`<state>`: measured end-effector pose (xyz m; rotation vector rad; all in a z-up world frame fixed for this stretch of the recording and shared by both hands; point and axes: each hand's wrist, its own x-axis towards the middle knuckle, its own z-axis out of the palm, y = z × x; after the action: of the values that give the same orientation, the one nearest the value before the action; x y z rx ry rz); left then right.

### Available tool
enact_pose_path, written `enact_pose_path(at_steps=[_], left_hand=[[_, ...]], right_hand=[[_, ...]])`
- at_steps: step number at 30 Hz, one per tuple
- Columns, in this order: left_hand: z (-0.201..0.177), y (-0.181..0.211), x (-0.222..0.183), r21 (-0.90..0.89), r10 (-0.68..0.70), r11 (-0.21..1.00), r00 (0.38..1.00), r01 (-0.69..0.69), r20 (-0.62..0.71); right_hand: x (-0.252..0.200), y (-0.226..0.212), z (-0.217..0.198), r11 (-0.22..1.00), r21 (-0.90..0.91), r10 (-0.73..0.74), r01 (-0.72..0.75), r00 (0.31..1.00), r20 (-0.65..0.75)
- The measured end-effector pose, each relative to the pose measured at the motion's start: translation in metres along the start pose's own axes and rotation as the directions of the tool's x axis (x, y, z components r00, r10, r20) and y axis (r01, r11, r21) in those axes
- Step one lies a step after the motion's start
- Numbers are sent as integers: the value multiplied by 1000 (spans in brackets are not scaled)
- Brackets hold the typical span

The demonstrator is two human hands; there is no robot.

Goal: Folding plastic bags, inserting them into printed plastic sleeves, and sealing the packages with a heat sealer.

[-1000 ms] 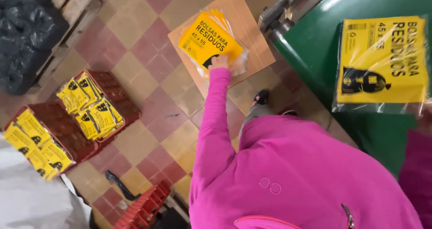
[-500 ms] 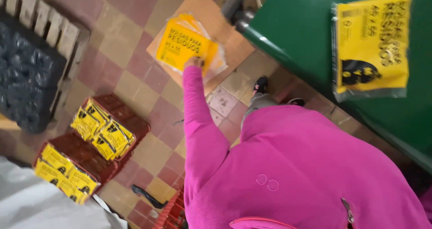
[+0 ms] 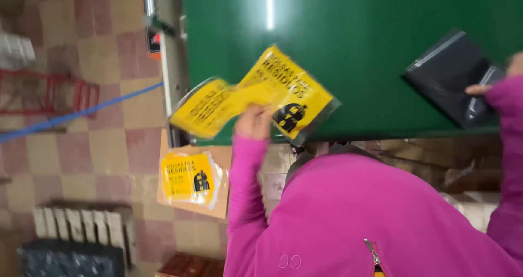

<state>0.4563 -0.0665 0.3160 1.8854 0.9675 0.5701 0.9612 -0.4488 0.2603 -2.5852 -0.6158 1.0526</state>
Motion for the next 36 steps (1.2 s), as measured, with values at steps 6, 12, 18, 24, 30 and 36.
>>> enact_pose_path(at_steps=[6,12,18,24,30,36], left_hand=[[270,5,100,328,257,836,842,-440,475],[349,-6,115,219,403,715,648,-664,647],[326,34,118,288,350,673,636,-682,687],[328,54,113,307,560,545,611,-781,560],[363,-26,130,-49,536,773,609,-633,585],[342,37,109,-112,551,783,599,-611,582]], right_hand=[[-3,-35,2,987,-47,154,-153,988,7],[24,33,34,958,-133,263,-252,962,69],[-17,185,96,856,506,30,-104,988,154],[-88,46,147,545,811,-151,212,976,-154],[-103,-27,168,688,662,-113,299,944,-309],[-71,-54,204,871,419,-234,256,967,-104]])
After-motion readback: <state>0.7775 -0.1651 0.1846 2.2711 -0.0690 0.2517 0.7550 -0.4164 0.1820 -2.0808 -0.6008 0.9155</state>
